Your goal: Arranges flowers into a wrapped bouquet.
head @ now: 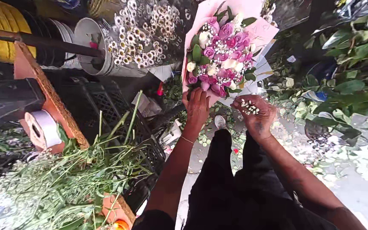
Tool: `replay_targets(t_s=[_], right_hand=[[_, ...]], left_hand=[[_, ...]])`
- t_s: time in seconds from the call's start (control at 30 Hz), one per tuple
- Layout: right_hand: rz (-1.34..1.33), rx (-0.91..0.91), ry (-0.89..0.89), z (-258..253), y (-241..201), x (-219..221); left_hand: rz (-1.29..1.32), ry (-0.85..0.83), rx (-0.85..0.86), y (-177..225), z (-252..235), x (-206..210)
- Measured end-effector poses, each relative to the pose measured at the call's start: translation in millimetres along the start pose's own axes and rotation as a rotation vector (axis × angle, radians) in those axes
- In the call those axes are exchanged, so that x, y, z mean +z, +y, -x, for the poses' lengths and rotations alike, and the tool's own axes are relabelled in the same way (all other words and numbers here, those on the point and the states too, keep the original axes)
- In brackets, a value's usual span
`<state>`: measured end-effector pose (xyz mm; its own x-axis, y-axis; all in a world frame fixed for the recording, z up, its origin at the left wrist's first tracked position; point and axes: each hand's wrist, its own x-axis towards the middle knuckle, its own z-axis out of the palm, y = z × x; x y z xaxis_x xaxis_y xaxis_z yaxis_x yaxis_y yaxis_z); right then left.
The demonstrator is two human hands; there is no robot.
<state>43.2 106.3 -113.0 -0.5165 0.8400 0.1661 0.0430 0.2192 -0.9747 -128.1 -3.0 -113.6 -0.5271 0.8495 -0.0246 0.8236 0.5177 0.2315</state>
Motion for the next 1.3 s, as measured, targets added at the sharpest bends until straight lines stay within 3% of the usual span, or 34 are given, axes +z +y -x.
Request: replay_targets(t_s=[0.17,0.3,0.5,0.7,0.87,1.0,1.3], right_hand=[[0.2,-0.408,-0.098,-13.3,21.1,39.5],[0.25,-0.573,-0.173,-24.1,28.7,65.4],[0.343,-0.55,-0.276,-43.1,40.8,91.3],[0.308,-0.698,-0.286,-44.8,31.2,104.3],[0.426,-0.581,-0.281,-42.9,47.7,92.2],[0.556,-0.601,-0.22,-63.4,53.5,103.2],[0.713,-0.429,-0.392,-77.7,41.0,123.2]], left_hand=[[-0.006,-0.002,-0.118,-11.6,-2.4,6.2],[0.017,-0.005,-0.144,0.8,0.0,6.6],[-0.057,-0.089,-0.085,9.1,13.6,16.8],[-0.013,-0.177,-0.083,12.9,20.5,15.8],[0.006,-0.137,-0.038,7.3,22.8,20.2],[0.038,-0.163,-0.043,5.1,21.2,19.8],[0.019,-0.211,-0.048,11.8,19.2,1.3]])
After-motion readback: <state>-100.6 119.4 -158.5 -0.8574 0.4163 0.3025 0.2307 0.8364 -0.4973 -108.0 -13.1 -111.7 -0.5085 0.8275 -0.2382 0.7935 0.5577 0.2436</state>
